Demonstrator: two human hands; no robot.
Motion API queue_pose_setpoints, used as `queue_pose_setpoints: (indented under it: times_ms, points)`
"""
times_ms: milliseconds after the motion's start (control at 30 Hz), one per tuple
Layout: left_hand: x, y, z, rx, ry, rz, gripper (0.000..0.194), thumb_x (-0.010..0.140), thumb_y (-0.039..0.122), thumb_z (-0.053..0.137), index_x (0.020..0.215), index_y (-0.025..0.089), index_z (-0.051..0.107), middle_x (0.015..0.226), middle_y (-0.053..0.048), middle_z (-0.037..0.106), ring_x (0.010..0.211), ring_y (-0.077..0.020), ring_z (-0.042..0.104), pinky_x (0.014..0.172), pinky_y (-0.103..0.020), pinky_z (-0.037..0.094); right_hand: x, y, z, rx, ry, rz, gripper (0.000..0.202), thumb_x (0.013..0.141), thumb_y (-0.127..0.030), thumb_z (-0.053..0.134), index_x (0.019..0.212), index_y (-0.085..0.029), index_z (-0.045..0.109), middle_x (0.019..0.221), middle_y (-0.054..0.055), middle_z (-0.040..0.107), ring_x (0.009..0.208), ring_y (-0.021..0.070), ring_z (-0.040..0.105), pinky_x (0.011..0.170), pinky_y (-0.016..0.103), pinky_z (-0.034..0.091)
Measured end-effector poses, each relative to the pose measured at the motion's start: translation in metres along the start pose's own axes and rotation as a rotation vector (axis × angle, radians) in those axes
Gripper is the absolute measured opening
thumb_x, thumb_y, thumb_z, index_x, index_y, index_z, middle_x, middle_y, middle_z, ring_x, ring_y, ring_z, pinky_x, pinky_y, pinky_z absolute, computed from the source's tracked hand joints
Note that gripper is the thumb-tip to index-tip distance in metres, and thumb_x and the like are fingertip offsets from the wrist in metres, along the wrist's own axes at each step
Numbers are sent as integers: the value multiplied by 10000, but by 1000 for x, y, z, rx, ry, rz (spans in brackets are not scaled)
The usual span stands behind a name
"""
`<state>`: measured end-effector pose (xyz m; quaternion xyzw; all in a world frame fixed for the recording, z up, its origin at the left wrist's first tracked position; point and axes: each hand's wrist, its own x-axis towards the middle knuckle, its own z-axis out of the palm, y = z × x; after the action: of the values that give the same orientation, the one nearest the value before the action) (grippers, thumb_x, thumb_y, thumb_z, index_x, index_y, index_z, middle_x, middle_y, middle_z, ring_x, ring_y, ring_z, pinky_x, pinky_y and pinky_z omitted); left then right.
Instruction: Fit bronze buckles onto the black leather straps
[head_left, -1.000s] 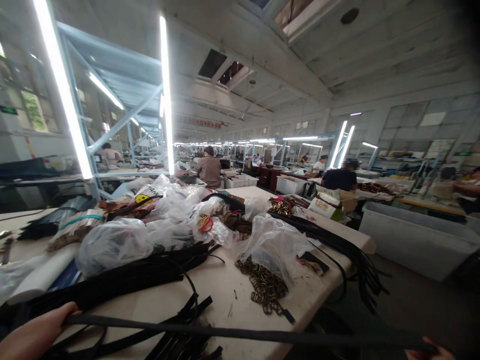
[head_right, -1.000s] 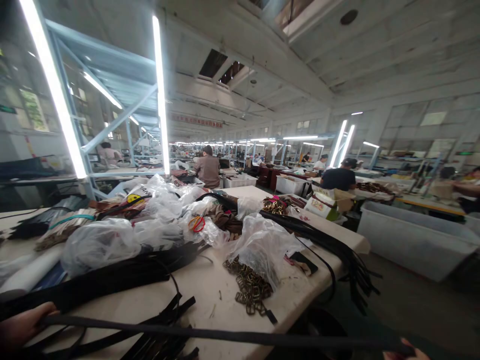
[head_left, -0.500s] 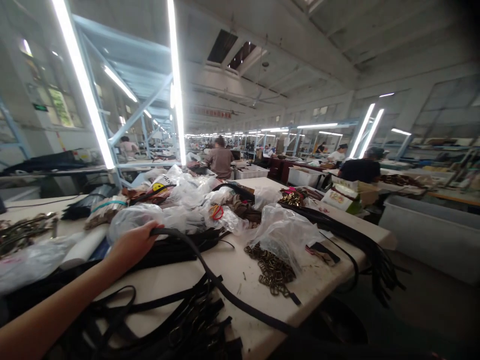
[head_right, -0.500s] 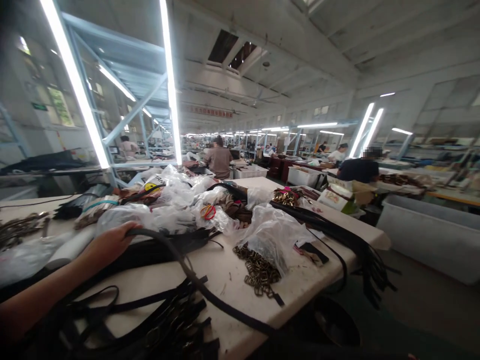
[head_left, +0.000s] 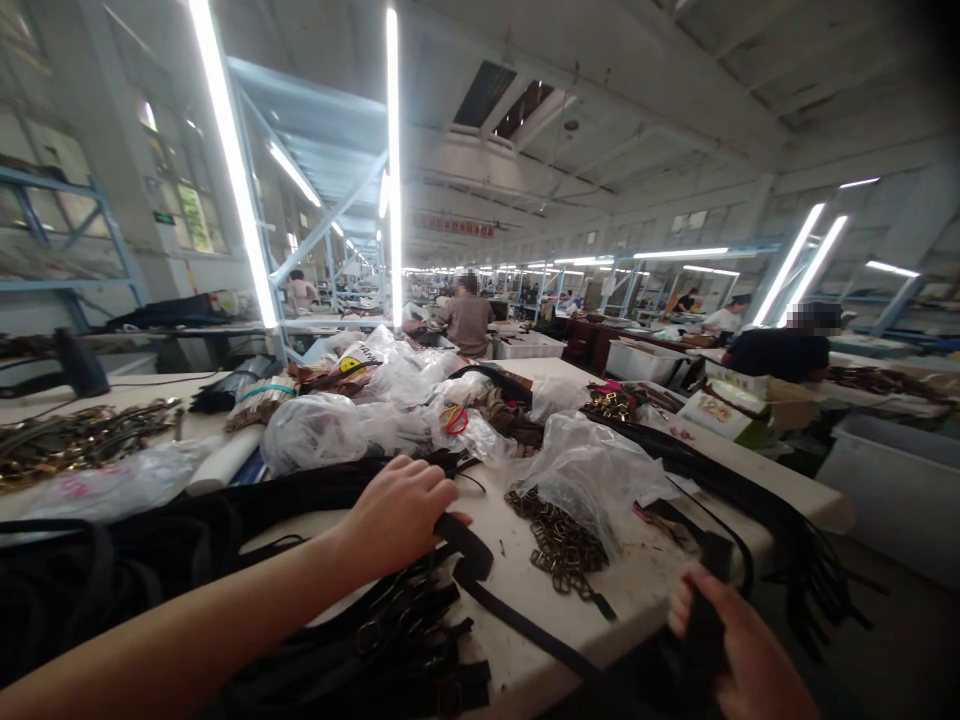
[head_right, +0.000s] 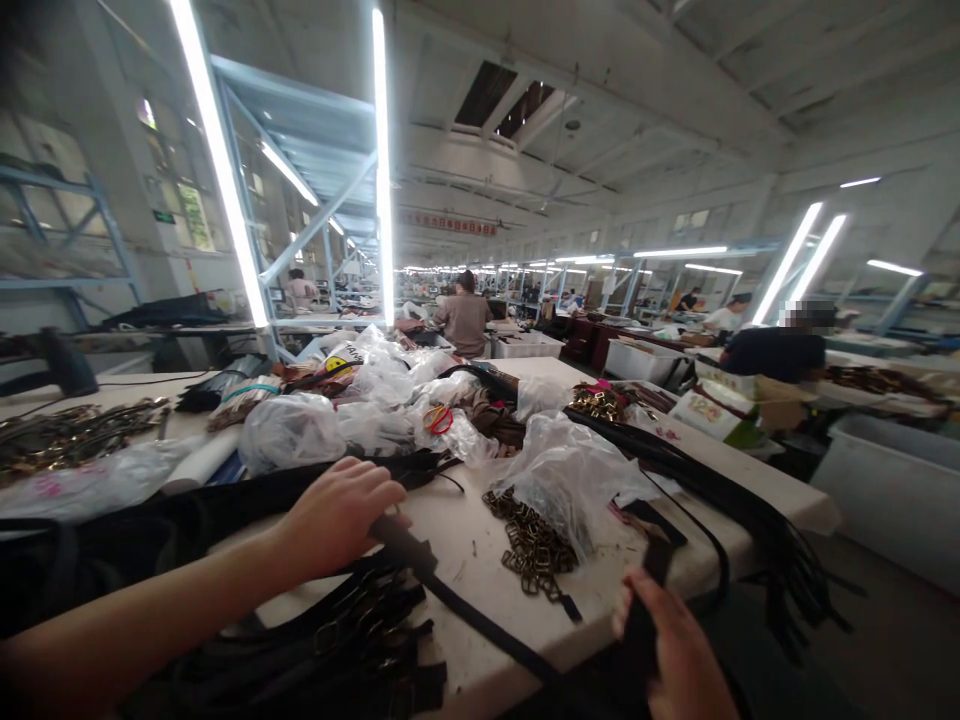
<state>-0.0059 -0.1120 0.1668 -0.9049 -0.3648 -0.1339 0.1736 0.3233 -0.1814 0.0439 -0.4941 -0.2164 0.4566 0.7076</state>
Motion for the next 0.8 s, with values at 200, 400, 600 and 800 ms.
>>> queue_pose_setpoints:
  times_ms: [200,400,600,800]
  points:
    - [-20,51,23,-48,-80,87,170,847,276,415,752,189,524,722,-19,578,679,-167,509,631,-314,309,-67,34,82,-415,-521,-7,334,624,-406,665,866,-176,653,716,29,629,766,197,572,679,261,462]
    - [-38,60,30,-124,-131,-33,187,856,264,400,761,184,540,729,-24,594,684,-168,525,644,-312,322,-87,36,103,-598,-808,-67,390,752,-482,502,894,-148,643,781,37,632,816,212,545,753,293,417]
    - [-45,48,42,-105,-69,-96,176,843,267,414,798,191,566,778,-40,588,743,-180,527,693,-314,329,-93,32,92,-564,-828,-11,406,784,-460,472,1008,-149,609,876,38,639,898,211,539,797,292,402]
    - [-76,-25,57,45,-27,-329,196,793,318,455,771,171,582,759,-92,583,786,-249,547,679,-338,354,-94,25,80,-452,-795,119,416,773,-455,498,1044,-152,588,905,63,648,949,226,548,822,328,409]
